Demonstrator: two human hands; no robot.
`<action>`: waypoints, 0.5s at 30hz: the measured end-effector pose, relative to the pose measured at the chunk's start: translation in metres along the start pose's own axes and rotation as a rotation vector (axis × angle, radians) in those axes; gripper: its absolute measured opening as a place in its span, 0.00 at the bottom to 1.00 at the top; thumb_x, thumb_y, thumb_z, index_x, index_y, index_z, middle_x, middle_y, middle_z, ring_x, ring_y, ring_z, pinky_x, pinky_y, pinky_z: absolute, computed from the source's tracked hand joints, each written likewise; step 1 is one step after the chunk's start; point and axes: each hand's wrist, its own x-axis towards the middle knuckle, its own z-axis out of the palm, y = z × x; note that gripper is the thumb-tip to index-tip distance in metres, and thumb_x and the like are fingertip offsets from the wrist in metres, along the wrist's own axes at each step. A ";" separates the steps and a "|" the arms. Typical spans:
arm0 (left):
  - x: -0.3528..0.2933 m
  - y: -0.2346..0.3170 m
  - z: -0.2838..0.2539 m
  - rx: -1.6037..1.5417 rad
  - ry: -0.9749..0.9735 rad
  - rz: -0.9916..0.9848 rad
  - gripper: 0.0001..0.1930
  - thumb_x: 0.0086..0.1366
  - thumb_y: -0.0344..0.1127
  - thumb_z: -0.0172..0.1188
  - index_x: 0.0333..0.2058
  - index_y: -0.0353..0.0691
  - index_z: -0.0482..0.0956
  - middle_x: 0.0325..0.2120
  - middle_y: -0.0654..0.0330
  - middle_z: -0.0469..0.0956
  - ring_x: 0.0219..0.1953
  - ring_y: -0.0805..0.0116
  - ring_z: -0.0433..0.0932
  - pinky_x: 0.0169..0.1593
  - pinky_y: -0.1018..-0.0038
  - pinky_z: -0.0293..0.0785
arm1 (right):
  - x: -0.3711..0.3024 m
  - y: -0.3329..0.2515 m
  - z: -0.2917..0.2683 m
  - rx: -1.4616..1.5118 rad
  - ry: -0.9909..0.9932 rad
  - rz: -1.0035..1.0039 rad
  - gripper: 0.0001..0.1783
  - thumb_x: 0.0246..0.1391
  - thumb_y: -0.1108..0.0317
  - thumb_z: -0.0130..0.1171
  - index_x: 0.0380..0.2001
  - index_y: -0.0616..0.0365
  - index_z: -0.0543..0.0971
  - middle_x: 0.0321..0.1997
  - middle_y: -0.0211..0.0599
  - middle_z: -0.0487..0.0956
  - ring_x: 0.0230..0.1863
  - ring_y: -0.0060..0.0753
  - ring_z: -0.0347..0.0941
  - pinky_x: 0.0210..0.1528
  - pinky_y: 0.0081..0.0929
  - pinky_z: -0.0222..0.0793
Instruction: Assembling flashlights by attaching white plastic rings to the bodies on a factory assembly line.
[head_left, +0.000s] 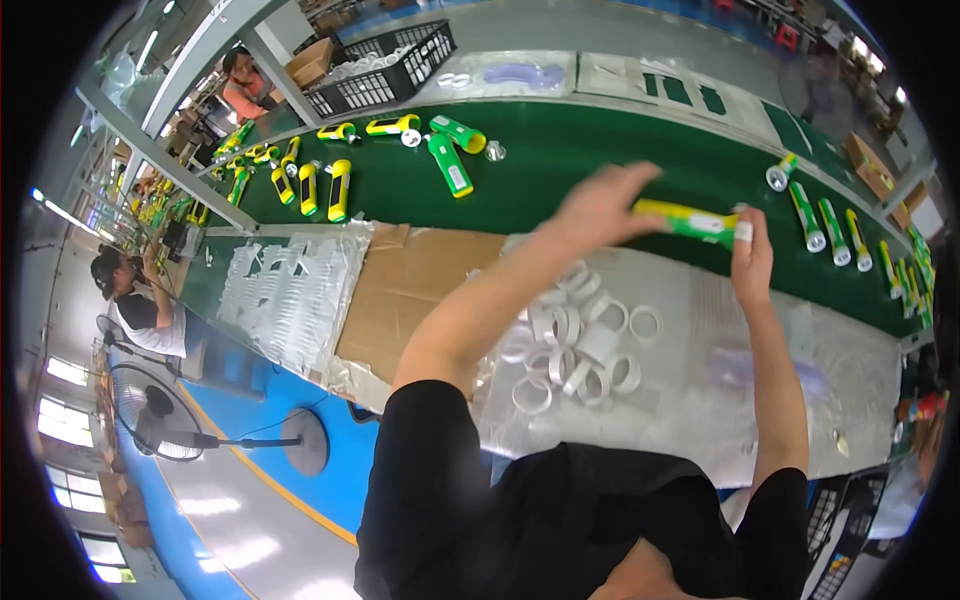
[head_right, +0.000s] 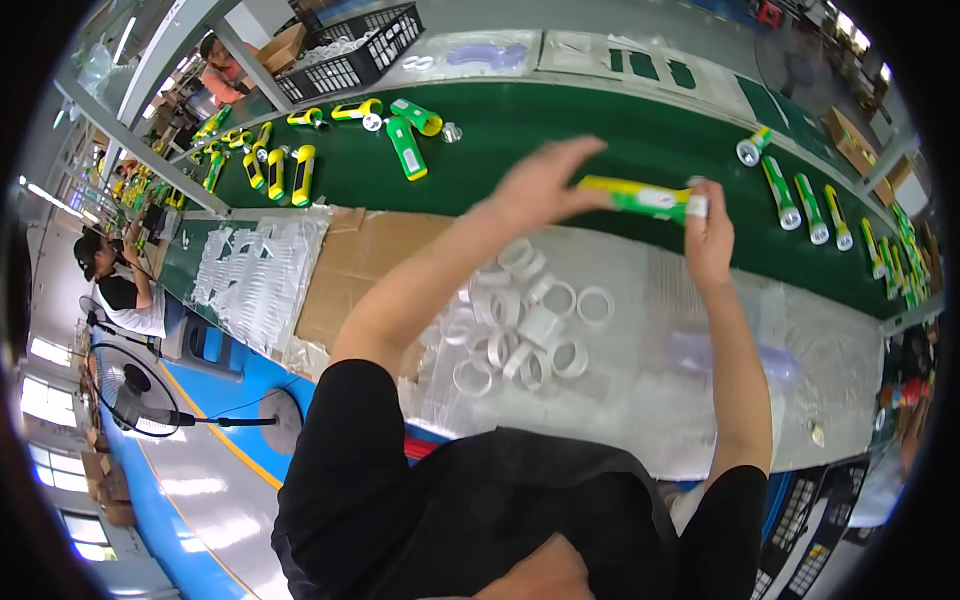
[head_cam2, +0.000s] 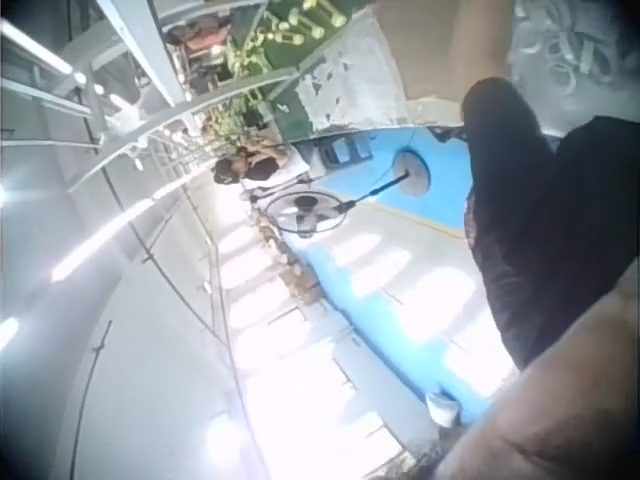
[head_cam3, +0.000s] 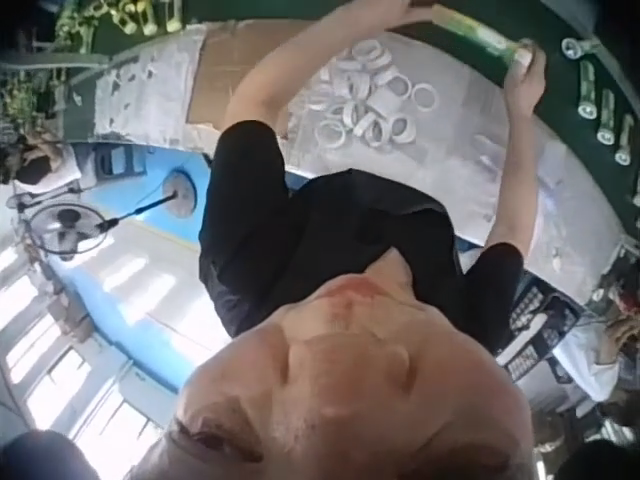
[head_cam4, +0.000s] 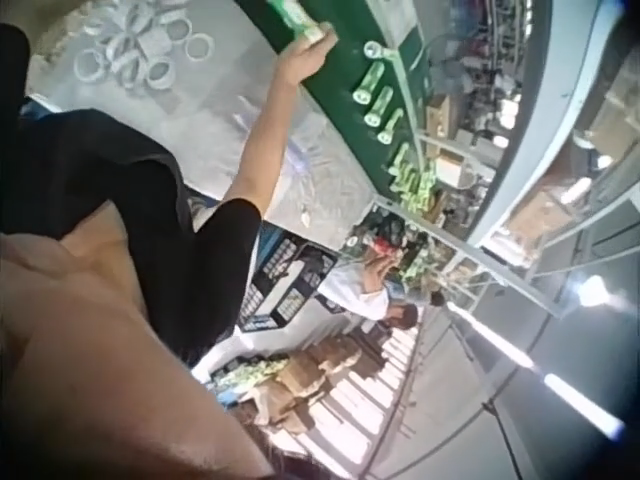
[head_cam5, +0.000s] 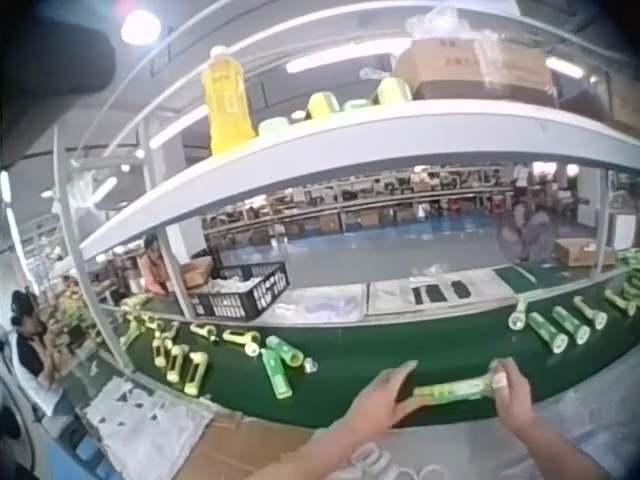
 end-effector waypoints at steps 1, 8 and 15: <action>-0.002 -0.044 -0.017 0.205 0.198 0.007 0.37 0.54 0.56 0.69 0.57 0.41 0.68 0.49 0.46 0.75 0.50 0.49 0.75 0.50 0.61 0.75 | 0.017 0.021 0.008 -0.017 0.074 0.059 0.16 0.68 0.60 0.44 0.48 0.59 0.72 0.42 0.43 0.77 0.42 0.36 0.75 0.48 0.28 0.69; -0.068 -0.223 -0.087 0.690 -0.089 -1.012 0.34 0.56 0.60 0.62 0.61 0.66 0.65 0.50 0.44 0.70 0.47 0.49 0.75 0.48 0.58 0.76 | 0.058 0.156 0.001 -0.617 0.049 0.258 0.23 0.59 0.58 0.55 0.55 0.53 0.68 0.52 0.51 0.76 0.50 0.56 0.74 0.50 0.45 0.70; -0.068 -0.157 -0.051 0.200 0.335 -0.611 0.27 0.61 0.41 0.61 0.60 0.51 0.68 0.28 0.53 0.80 0.33 0.57 0.80 0.39 0.64 0.76 | 0.026 0.018 0.011 -0.135 -0.190 -0.004 0.11 0.60 0.70 0.55 0.45 0.59 0.76 0.41 0.42 0.79 0.43 0.40 0.77 0.47 0.31 0.72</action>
